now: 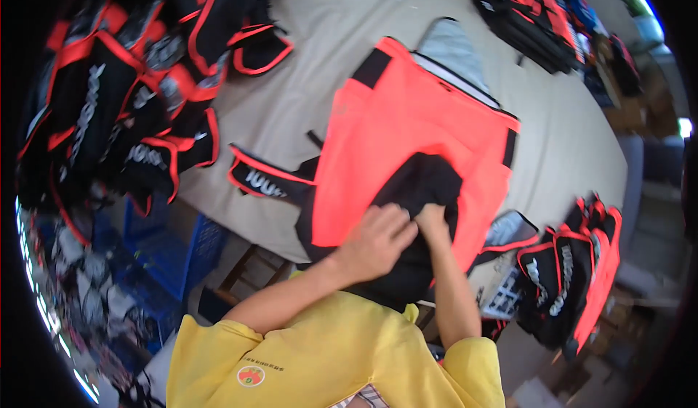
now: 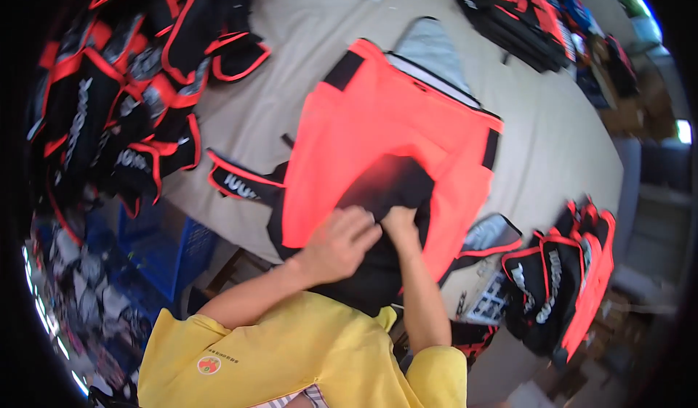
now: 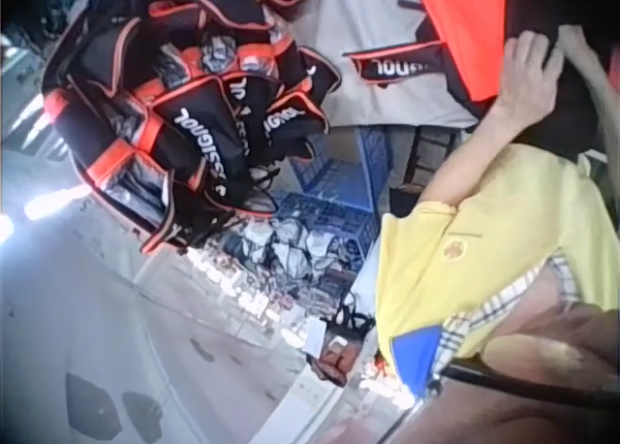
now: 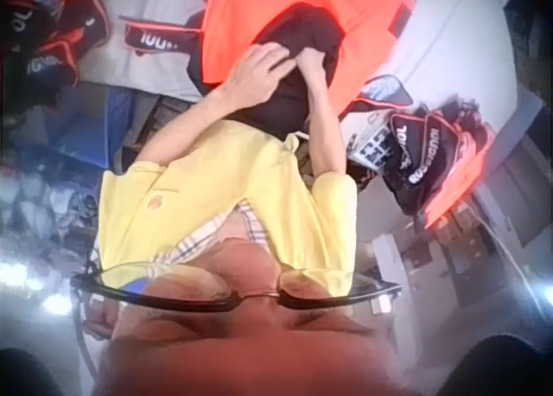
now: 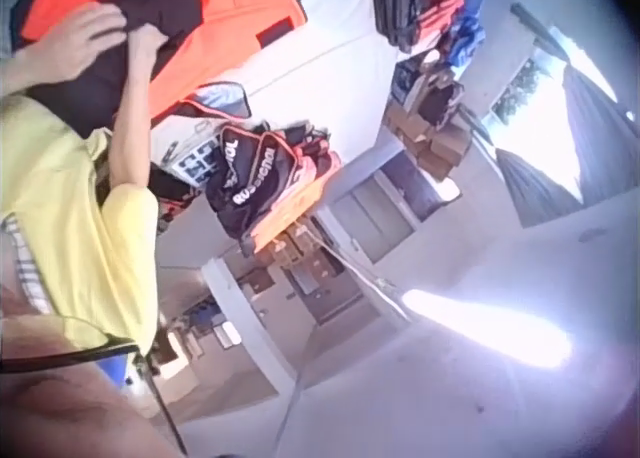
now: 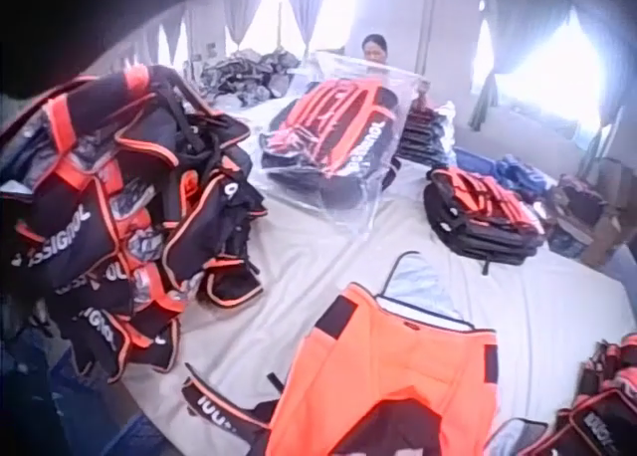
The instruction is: Checking and folding backpacks at a factory workstation.
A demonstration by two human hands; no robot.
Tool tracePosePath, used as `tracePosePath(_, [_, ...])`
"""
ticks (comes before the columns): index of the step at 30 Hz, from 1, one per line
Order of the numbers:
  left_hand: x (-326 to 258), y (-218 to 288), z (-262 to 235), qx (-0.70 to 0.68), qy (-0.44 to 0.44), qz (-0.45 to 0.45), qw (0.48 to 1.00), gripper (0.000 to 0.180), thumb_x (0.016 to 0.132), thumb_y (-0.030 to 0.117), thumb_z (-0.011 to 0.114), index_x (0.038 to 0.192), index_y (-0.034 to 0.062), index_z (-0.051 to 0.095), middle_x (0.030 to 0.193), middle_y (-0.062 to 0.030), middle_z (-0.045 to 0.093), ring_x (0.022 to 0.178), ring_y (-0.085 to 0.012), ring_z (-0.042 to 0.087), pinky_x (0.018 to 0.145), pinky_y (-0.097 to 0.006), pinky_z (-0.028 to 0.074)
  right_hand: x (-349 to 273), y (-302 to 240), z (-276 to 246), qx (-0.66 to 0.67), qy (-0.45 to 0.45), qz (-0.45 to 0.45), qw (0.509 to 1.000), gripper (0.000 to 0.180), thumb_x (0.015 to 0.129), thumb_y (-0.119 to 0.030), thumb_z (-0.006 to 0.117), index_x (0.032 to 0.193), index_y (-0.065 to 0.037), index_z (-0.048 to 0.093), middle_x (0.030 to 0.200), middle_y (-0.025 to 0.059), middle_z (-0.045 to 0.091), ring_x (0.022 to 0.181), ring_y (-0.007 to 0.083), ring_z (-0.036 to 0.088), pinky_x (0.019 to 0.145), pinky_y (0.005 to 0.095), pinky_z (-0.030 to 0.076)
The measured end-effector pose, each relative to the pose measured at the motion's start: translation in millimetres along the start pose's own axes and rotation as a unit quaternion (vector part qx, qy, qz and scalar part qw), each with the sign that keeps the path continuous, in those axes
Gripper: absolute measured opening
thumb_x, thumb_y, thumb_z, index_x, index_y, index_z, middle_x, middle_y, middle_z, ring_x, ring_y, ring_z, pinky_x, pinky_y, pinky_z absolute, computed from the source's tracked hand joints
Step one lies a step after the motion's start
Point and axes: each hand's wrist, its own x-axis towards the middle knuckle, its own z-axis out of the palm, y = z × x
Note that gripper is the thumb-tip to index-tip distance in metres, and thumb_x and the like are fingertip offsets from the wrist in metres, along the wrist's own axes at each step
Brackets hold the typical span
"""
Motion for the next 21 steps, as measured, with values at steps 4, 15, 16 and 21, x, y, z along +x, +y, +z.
tracePosePath(4, [14.0,-48.9,14.1,-0.104,-0.082,-0.038,0.990,0.061,0.081,0.009,0.069,0.139,-0.0055,0.056,0.141,-0.0265,0.057,0.138,-0.0454,0.051,0.119,-0.053,0.041,-79.5,-111.9,-103.4,0.125,0.056,0.207,0.969,0.008,0.097,-0.007,0.068,0.098,0.001,0.067,0.092,0.0197,0.070,0.086,0.0418,0.068,0.074,0.0492,0.053])
tracePosePath(15, [26.5,-92.9,55.7,-0.083,-0.214,-0.038,0.973,0.050,0.084,0.003,0.062,0.132,-0.0090,0.061,0.150,-0.0271,0.052,0.139,-0.0433,0.052,0.117,-0.049,0.043,-155.2,-161.8,-143.6,-0.008,0.024,0.052,0.998,0.029,0.078,-0.020,0.090,0.099,-0.008,0.073,0.076,0.0054,0.048,0.074,0.0269,0.052,0.072,0.0405,0.045])
tracePosePath(16, [32.7,-97.4,57.2,-0.113,-0.226,-0.074,0.965,0.047,0.087,0.006,0.063,0.132,-0.0072,0.062,0.148,-0.0252,0.053,0.135,-0.0426,0.055,0.114,-0.049,0.046,-157.4,-160.9,-142.3,-0.006,0.013,0.048,0.999,0.029,0.078,-0.021,0.089,0.099,-0.008,0.073,0.076,0.0056,0.048,0.074,0.0268,0.052,0.072,0.0403,0.044])
tracePosePath(21, [78.1,-32.3,33.5,-0.138,-0.175,-0.079,0.972,0.053,0.095,0.027,0.073,0.139,0.0031,0.057,0.124,-0.0235,0.066,0.123,-0.0404,0.064,0.097,-0.049,0.055,-159.9,-159.8,-143.1,0.006,-0.028,0.064,0.998,0.031,0.080,-0.020,0.087,0.101,-0.005,0.070,0.080,0.0083,0.055,0.077,0.0292,0.056,0.072,0.0415,0.045])
